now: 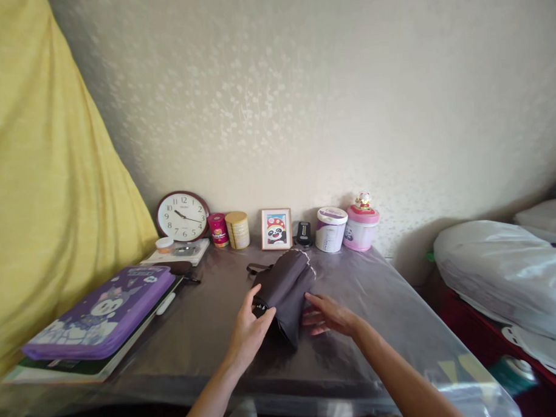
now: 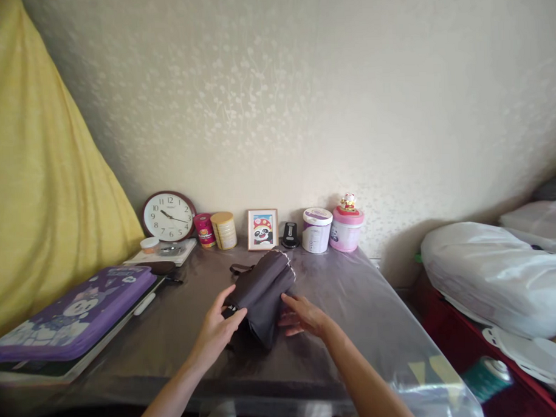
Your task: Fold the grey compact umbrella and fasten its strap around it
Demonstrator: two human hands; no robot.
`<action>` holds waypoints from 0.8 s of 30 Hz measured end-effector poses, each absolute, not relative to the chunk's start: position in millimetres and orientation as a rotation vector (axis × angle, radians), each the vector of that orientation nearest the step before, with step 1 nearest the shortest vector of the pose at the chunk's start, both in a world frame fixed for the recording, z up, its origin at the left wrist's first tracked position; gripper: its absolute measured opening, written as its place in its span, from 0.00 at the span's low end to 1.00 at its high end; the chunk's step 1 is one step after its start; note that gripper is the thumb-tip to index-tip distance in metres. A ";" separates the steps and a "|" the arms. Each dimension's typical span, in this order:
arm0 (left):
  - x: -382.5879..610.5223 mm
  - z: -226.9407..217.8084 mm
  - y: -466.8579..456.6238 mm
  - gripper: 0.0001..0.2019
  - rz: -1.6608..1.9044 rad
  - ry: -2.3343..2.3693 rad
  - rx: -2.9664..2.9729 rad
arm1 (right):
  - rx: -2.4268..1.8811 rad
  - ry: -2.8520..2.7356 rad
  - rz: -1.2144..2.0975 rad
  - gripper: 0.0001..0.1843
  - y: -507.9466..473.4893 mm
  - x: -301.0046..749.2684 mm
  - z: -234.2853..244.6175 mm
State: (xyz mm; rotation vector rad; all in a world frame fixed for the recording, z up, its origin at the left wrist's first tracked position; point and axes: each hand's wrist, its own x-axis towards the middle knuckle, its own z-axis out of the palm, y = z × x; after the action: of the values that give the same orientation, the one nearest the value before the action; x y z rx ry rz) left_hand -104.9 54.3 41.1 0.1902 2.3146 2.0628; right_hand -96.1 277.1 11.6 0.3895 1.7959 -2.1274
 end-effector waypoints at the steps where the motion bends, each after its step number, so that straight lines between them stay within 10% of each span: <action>1: -103.7 40.4 55.5 0.30 2.050 2.290 0.182 | 0.390 1.735 -2.154 0.25 274.4 -96.9 9.4; 13: -102.8 41.9 56.7 0.34 1.955 2.107 0.118 | 0.445 1.718 -2.530 0.10 274.3 -105.3 18.8; 24: -103.0 46.3 47.8 0.30 2.126 1.782 0.099 | 0.916 1.723 -2.517 0.19 283.8 -113.0 3.0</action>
State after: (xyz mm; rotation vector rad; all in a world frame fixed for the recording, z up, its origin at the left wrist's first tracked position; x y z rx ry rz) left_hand -103.0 47.8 46.3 0.0991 1.7824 2.1263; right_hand -113.0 283.8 3.0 0.9159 1.7228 -2.5170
